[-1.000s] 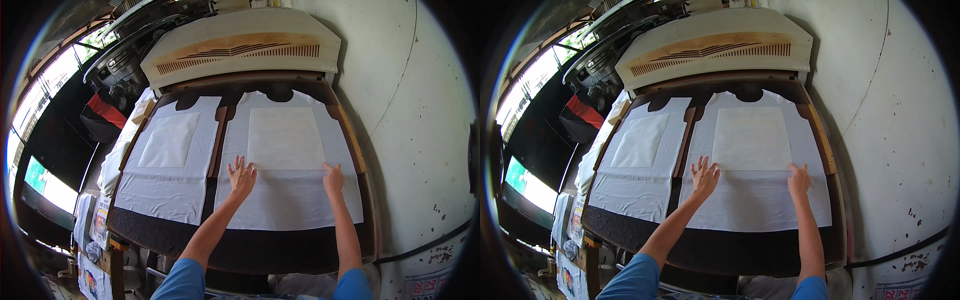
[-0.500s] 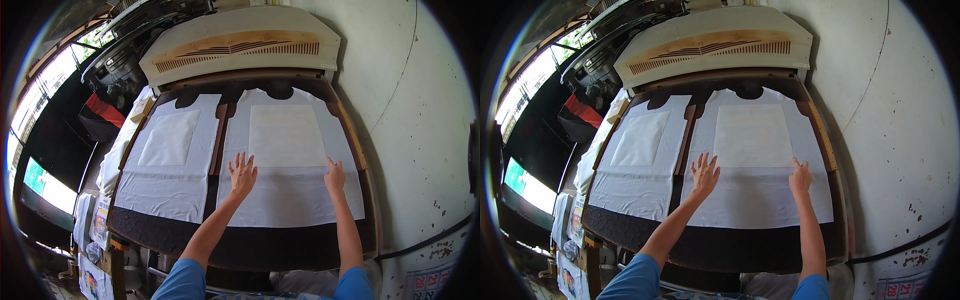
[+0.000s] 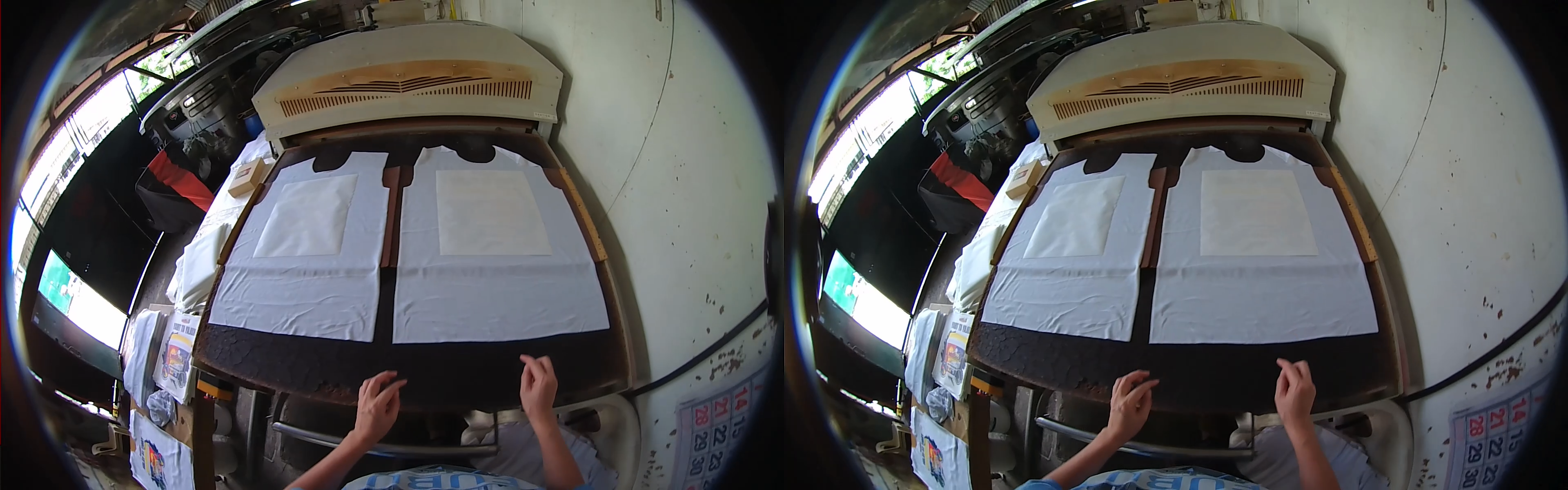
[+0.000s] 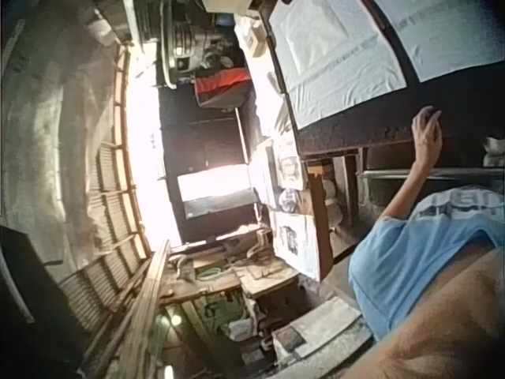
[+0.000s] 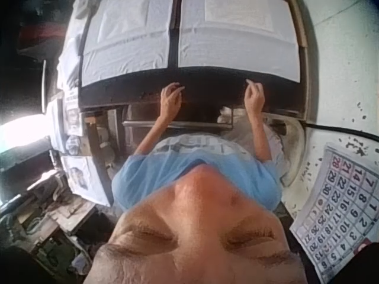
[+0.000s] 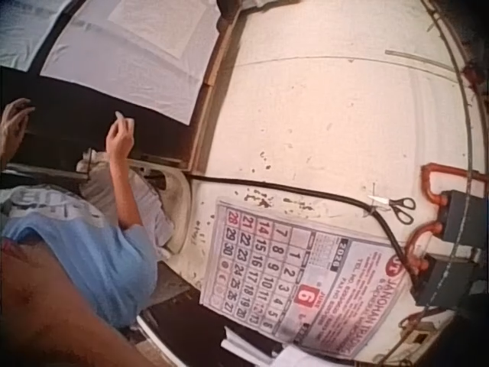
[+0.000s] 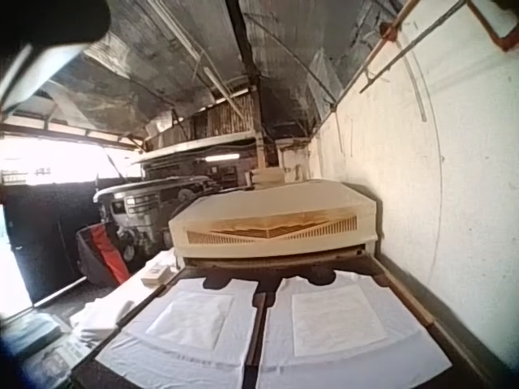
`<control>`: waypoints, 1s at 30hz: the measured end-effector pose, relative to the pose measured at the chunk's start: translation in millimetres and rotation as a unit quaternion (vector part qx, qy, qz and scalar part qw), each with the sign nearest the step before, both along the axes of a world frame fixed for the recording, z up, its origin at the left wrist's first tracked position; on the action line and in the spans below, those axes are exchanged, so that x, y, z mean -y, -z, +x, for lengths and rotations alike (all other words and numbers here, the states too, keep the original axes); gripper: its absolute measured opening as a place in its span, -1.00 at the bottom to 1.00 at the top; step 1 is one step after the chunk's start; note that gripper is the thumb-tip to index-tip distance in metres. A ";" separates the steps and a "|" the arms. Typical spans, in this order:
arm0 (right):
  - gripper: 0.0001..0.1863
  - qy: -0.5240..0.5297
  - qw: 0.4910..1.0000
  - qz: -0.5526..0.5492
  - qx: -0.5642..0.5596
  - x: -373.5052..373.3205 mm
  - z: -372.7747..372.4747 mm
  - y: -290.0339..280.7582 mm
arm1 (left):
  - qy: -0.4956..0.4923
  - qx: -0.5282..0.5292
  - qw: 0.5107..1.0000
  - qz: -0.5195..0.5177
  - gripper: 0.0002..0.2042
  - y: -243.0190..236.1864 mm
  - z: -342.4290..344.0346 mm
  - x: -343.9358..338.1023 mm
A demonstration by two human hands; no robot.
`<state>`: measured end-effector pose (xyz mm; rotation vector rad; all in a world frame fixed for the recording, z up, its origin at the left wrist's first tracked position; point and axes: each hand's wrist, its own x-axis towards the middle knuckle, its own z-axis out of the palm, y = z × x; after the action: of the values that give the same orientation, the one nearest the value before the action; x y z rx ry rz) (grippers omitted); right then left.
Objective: Placing blank t-shirts and transfer sheets onto a heat press and operating the press to print designs.
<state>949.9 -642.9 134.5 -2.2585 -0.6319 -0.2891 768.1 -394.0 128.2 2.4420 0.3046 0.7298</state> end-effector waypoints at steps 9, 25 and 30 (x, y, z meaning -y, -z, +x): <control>-0.83 -0.104 0.994 0.015 -0.002 -38.6 -160.8 32.8 | -0.179 0.014 0.983 -0.020 -0.80 23.3 -137.9 -57.1; -0.95 -0.033 0.980 -0.104 0.169 -58.3 -153.2 54.3 | -0.163 0.023 0.983 0.083 -0.76 49.5 -131.9 -80.4; -0.93 -0.028 0.979 -0.101 0.176 -75.7 -129.5 56.3 | -0.150 0.029 0.984 0.092 -0.76 48.8 -107.2 -98.7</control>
<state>820.4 -567.2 78.2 -2.3986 -0.9434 -0.6299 661.0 -295.2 79.4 2.5715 0.6184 0.9944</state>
